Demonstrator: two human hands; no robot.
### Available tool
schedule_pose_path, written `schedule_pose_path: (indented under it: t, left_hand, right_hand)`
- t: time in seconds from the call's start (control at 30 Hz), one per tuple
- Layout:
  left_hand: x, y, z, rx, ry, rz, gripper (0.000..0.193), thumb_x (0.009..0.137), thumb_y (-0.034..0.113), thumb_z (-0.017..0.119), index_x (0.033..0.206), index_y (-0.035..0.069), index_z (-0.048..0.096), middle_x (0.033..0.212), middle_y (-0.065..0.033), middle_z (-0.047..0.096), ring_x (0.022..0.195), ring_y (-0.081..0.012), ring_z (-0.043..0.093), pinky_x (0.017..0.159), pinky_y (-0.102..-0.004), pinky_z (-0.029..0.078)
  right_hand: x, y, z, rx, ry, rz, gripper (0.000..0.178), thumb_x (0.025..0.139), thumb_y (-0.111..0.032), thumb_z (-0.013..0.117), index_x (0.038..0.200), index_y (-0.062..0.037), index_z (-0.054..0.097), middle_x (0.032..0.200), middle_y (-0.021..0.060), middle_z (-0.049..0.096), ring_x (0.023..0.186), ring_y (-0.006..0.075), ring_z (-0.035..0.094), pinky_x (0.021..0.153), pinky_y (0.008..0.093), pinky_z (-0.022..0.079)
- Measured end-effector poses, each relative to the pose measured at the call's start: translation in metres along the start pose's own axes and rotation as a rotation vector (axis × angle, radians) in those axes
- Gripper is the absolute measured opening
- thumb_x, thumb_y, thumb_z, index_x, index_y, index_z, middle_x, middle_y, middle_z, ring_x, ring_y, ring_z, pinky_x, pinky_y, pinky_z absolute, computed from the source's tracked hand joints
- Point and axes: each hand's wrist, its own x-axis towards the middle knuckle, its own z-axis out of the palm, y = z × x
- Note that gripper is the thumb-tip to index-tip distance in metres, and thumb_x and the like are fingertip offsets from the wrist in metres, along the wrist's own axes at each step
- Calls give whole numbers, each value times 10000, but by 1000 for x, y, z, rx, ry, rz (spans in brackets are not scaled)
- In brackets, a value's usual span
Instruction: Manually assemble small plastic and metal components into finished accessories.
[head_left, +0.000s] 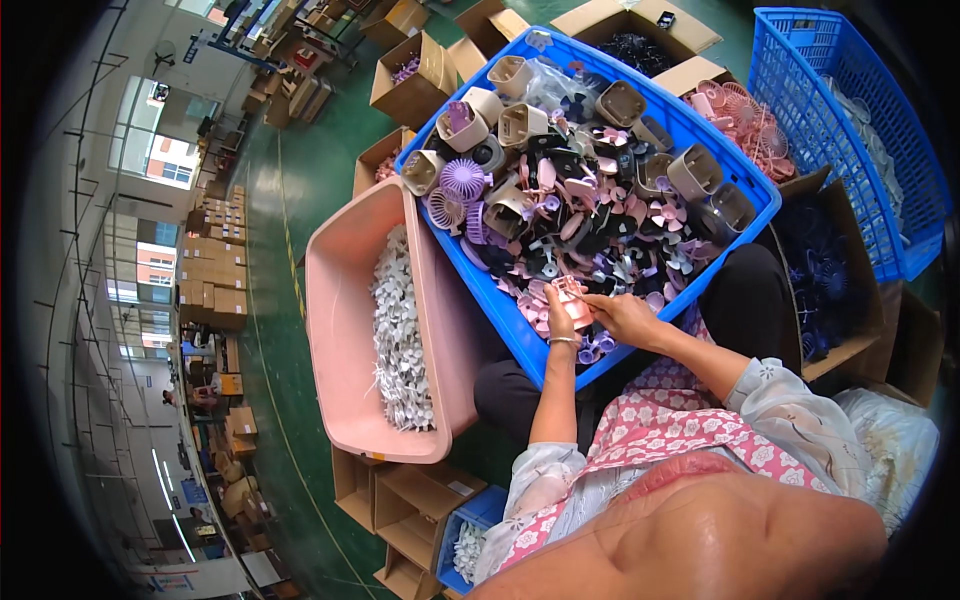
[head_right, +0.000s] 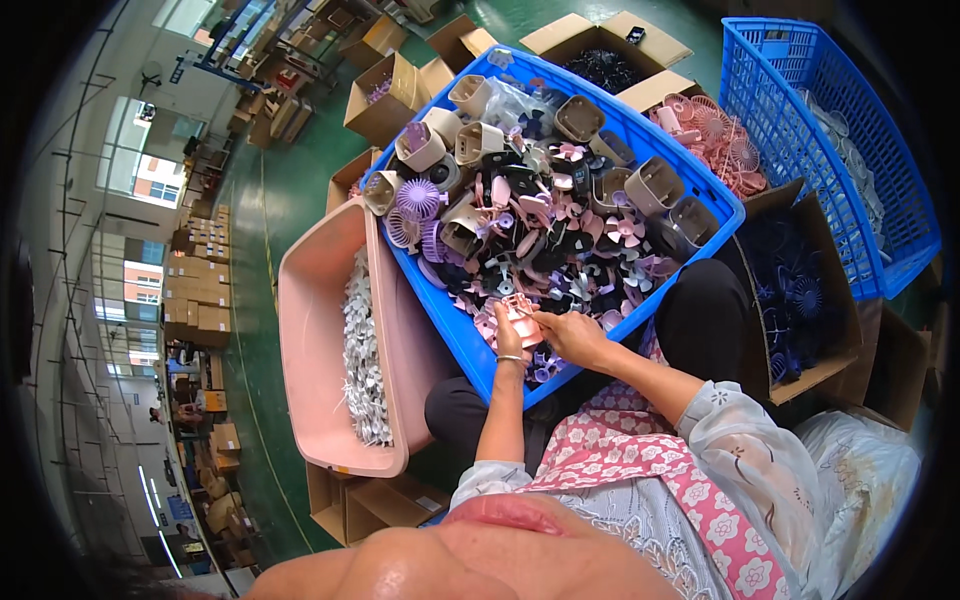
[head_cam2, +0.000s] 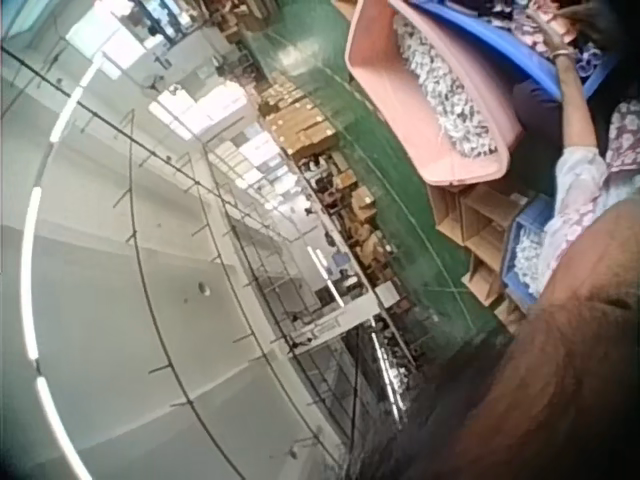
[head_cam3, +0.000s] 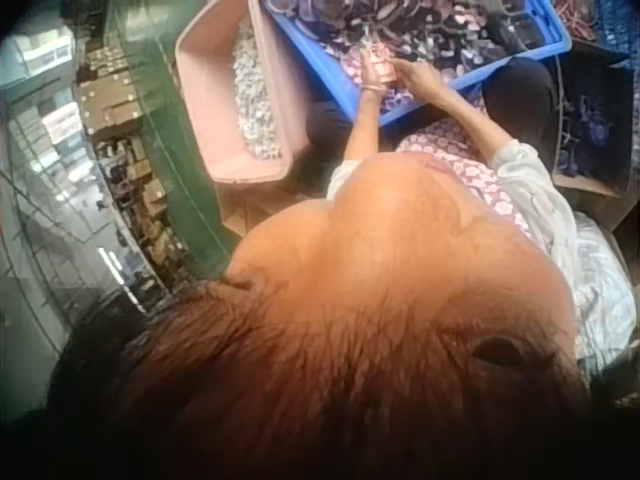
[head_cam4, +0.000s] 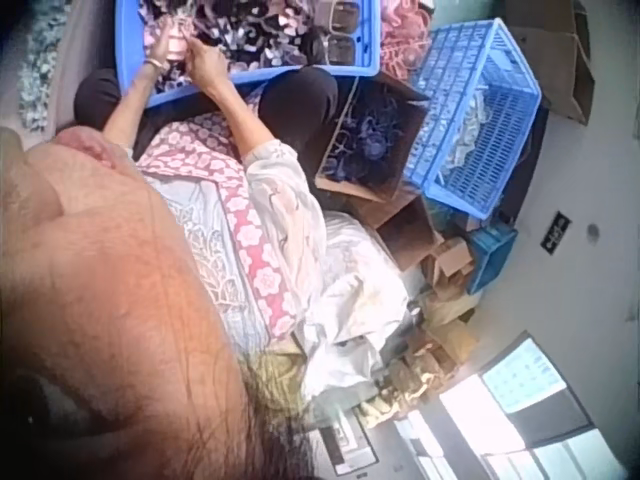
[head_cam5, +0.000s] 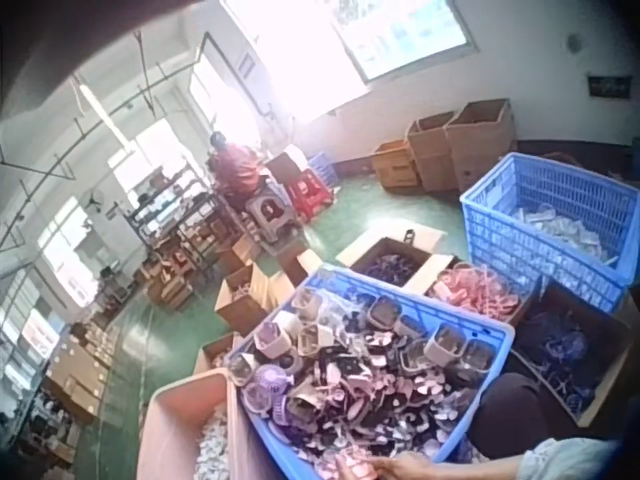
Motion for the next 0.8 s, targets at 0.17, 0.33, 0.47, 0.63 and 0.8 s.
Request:
schedule_pose_path:
  t: [0.17,0.33,0.47,0.63,0.8]
  left_hand:
    - [7,-4,-3,-101,63,-3,514,889,560,311,996,111,538,863,-25,577,755,-163,575,655,-314,485]
    - [12,-2,-6,-91,42,5,526,890,559,308,990,97,538,881,-35,583,785,-168,574,684,-311,482]
    - [7,-1,5,-72,22,7,549,896,555,286,969,77,544,865,-51,590,777,-173,576,674,-307,481]
    - [11,-6,-6,-120,52,33,559,895,558,282,953,73,554,841,-52,599,738,-178,584,657,-311,487]
    - [6,-3,-7,-95,55,16,554,886,569,294,968,86,554,851,-50,603,751,-178,590,659,-311,492]
  right_hand:
    - [4,-1,0,-54,-25,23,274,829,-203,484,1078,-112,552,749,192,616,703,370,599,638,483,462]
    - [7,-1,0,-32,-16,12,286,826,-210,486,1088,-117,552,766,186,619,709,366,600,633,481,466]
    - [6,5,-3,0,-7,27,292,821,-213,495,1088,-118,562,788,182,622,730,364,599,656,470,470]
    - [6,-2,-3,24,-21,-2,292,820,-214,499,1088,-120,570,798,192,620,725,363,600,666,461,469]
    - [10,2,4,86,1,-60,295,799,-187,518,1072,-90,579,780,190,620,722,358,603,655,440,472]
